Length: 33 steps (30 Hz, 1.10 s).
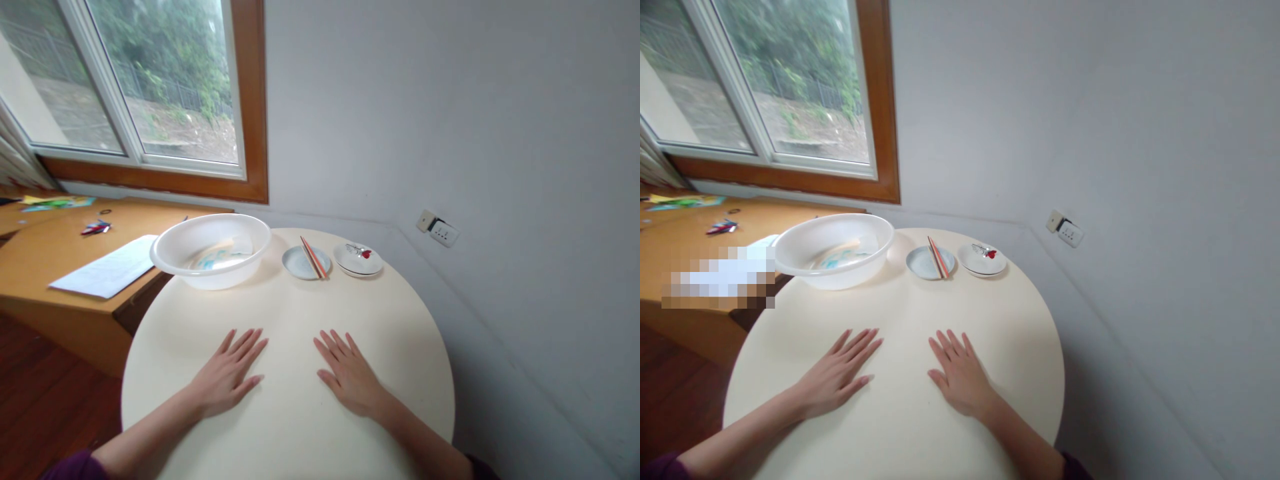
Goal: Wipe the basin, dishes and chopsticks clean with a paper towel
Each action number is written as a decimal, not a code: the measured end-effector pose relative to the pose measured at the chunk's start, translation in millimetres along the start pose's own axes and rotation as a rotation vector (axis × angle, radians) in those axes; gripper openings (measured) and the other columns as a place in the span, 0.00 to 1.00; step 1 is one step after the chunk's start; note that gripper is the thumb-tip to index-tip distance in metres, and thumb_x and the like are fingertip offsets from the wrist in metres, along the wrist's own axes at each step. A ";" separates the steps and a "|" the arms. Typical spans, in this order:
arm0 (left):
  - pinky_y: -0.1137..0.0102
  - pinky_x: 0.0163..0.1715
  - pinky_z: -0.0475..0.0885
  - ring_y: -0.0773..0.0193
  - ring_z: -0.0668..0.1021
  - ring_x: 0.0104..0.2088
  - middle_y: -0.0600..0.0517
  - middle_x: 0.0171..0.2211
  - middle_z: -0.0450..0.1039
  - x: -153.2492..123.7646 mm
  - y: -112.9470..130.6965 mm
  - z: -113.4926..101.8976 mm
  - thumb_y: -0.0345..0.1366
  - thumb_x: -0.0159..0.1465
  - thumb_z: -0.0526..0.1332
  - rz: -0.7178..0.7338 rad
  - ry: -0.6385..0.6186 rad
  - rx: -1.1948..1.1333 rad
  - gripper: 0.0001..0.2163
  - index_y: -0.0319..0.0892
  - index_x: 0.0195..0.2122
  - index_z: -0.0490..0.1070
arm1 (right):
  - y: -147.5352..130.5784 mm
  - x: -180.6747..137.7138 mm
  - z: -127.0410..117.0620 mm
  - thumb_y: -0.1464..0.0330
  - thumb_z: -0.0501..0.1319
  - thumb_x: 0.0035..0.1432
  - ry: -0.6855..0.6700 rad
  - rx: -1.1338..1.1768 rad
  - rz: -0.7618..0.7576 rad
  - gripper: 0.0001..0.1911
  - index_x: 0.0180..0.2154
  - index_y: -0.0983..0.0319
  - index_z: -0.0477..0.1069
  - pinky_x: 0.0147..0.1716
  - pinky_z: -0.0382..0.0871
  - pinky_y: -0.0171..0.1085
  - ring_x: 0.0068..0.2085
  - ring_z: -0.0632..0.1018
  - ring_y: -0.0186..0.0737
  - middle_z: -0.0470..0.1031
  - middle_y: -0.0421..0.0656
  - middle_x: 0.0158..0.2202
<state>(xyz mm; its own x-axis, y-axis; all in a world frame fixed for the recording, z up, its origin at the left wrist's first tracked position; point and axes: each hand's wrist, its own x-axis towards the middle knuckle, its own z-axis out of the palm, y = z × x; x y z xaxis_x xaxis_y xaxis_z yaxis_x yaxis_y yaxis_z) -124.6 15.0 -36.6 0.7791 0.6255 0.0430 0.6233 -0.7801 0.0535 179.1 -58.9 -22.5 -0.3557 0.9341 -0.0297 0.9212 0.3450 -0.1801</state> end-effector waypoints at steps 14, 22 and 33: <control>0.54 0.61 0.39 0.55 0.51 0.64 0.50 0.65 0.41 -0.6 0.1 1.1 0.52 0.65 0.44 0.008 0.037 0.001 0.30 0.51 0.65 0.34 | 0.2 -0.4 1.9 0.55 0.40 0.64 0.030 -0.013 -0.005 0.29 0.64 0.57 0.44 0.62 0.40 0.54 0.65 0.47 0.47 0.45 0.44 0.66; 0.54 0.61 0.39 0.54 0.51 0.64 0.49 0.65 0.41 0.1 0.3 0.6 0.51 0.65 0.43 0.004 0.032 0.006 0.30 0.50 0.65 0.34 | -0.6 -0.1 0.7 0.54 0.39 0.64 0.010 0.002 0.006 0.30 0.64 0.57 0.43 0.62 0.38 0.54 0.66 0.46 0.46 0.44 0.43 0.66; 0.54 0.61 0.40 0.54 0.51 0.64 0.49 0.65 0.40 -0.5 -0.1 -0.2 0.52 0.65 0.43 -0.001 0.015 -0.009 0.30 0.50 0.65 0.35 | -1.2 0.0 1.4 0.54 0.39 0.64 0.022 0.001 0.006 0.29 0.64 0.57 0.45 0.62 0.39 0.54 0.65 0.46 0.47 0.45 0.43 0.66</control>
<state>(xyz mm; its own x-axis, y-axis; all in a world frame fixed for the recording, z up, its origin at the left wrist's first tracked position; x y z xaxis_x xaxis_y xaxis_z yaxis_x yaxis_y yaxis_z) -125.1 14.8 -36.4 0.7774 0.6263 0.0575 0.6233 -0.7794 0.0626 177.8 -59.5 -23.7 -0.3463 0.9381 -0.0093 0.9232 0.3390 -0.1810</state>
